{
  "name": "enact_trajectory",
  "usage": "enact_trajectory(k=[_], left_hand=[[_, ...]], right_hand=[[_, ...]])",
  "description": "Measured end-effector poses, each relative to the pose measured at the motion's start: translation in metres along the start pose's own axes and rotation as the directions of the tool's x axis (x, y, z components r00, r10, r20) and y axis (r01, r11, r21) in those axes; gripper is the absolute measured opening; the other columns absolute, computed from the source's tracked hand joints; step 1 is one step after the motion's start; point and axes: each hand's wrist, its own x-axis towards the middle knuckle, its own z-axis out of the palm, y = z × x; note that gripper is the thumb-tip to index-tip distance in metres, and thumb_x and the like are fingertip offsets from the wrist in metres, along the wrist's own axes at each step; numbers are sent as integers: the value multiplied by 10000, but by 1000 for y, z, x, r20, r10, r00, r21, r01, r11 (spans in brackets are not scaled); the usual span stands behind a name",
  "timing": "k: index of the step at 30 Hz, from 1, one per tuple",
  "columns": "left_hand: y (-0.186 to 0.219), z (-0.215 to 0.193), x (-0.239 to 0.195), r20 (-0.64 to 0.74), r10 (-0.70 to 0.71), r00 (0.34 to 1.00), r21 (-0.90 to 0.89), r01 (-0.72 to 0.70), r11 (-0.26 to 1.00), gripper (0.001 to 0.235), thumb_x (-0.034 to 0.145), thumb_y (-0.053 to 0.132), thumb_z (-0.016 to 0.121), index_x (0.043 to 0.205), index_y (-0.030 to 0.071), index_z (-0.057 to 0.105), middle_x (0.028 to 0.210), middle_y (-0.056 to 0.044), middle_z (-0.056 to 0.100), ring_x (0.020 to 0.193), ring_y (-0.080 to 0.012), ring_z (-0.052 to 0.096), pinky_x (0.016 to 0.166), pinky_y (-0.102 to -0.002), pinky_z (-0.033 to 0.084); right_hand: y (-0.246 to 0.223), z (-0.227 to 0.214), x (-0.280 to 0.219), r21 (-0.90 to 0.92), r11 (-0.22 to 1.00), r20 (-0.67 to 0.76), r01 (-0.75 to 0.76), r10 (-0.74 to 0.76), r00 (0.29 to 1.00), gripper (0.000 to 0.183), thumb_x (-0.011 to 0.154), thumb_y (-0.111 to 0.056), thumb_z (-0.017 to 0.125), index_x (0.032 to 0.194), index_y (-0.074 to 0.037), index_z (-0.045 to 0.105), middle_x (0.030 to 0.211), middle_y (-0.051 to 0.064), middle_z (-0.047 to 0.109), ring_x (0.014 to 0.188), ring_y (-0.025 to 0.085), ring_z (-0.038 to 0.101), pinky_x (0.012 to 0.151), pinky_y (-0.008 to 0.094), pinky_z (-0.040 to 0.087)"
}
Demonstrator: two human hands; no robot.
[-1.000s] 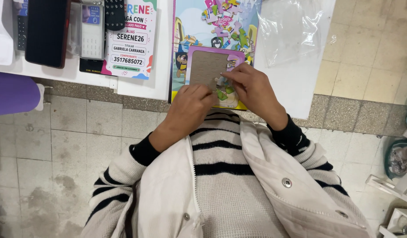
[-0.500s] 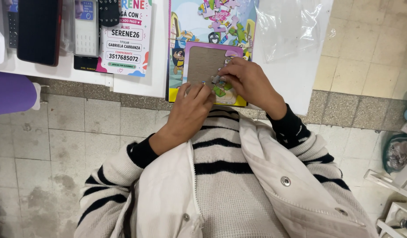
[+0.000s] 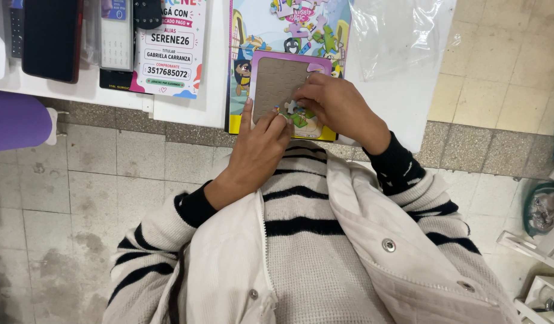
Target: Assembling a small jigsaw puzzle on a book cover.
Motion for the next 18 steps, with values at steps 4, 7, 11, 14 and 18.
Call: enact_trajectory(k=[4, 7, 11, 14, 18], left_hand=[[1, 0, 0, 9, -1, 1000, -13, 1, 1000, 290, 939, 157, 598, 1183, 44, 708, 1100, -83, 563, 1273, -262, 578, 1215, -700, 208], [2, 0, -2, 6, 6, 1000, -1, -6, 1000, 317, 939, 162, 601, 1210, 36, 706, 1117, -88, 565, 1273, -272, 571, 1210, -705, 202], [2, 0, -2, 4, 7, 1000, 13, -7, 1000, 341, 938, 160, 598, 1234, 26, 705, 1126, -88, 566, 1270, -272, 566, 1210, -700, 196], [3, 0, -3, -2, 5, 1000, 9, -5, 1000, 340, 946, 158, 593, 1240, 25, 701, 1122, -90, 564, 1278, -276, 565, 1214, -695, 197], [2, 1, -3, -3, 14, 1000, 9, -14, 1000, 333, 952, 154, 587, 1243, 30, 691, 1121, -94, 567, 1285, -279, 563, 1215, -687, 211]], right_hand=[[-4, 1, -1, -76, 997, -3, 11, -11, 1000, 174, 888, -91, 744, 1061, -93, 755, 937, 88, 659, 860, 317, 670, 708, 430, 536], [-6, 7, -8, -104, 994, -68, 30, -38, 997, 174, 894, -101, 771, 1067, -93, 761, 945, 70, 657, 863, 293, 671, 713, 417, 543], [-12, 11, -13, -95, 995, -118, 1, -12, 993, 205, 870, -106, 798, 1070, -81, 763, 948, 75, 637, 850, 278, 666, 692, 403, 540], [-14, 13, -15, -86, 996, -147, -27, 14, 989, 222, 876, -114, 807, 1090, -71, 765, 936, 82, 622, 832, 280, 663, 682, 402, 531], [-12, 12, -17, 67, 992, -172, -105, 115, 978, 205, 904, -93, 808, 1092, -45, 741, 984, 104, 622, 791, 267, 657, 687, 370, 534]])
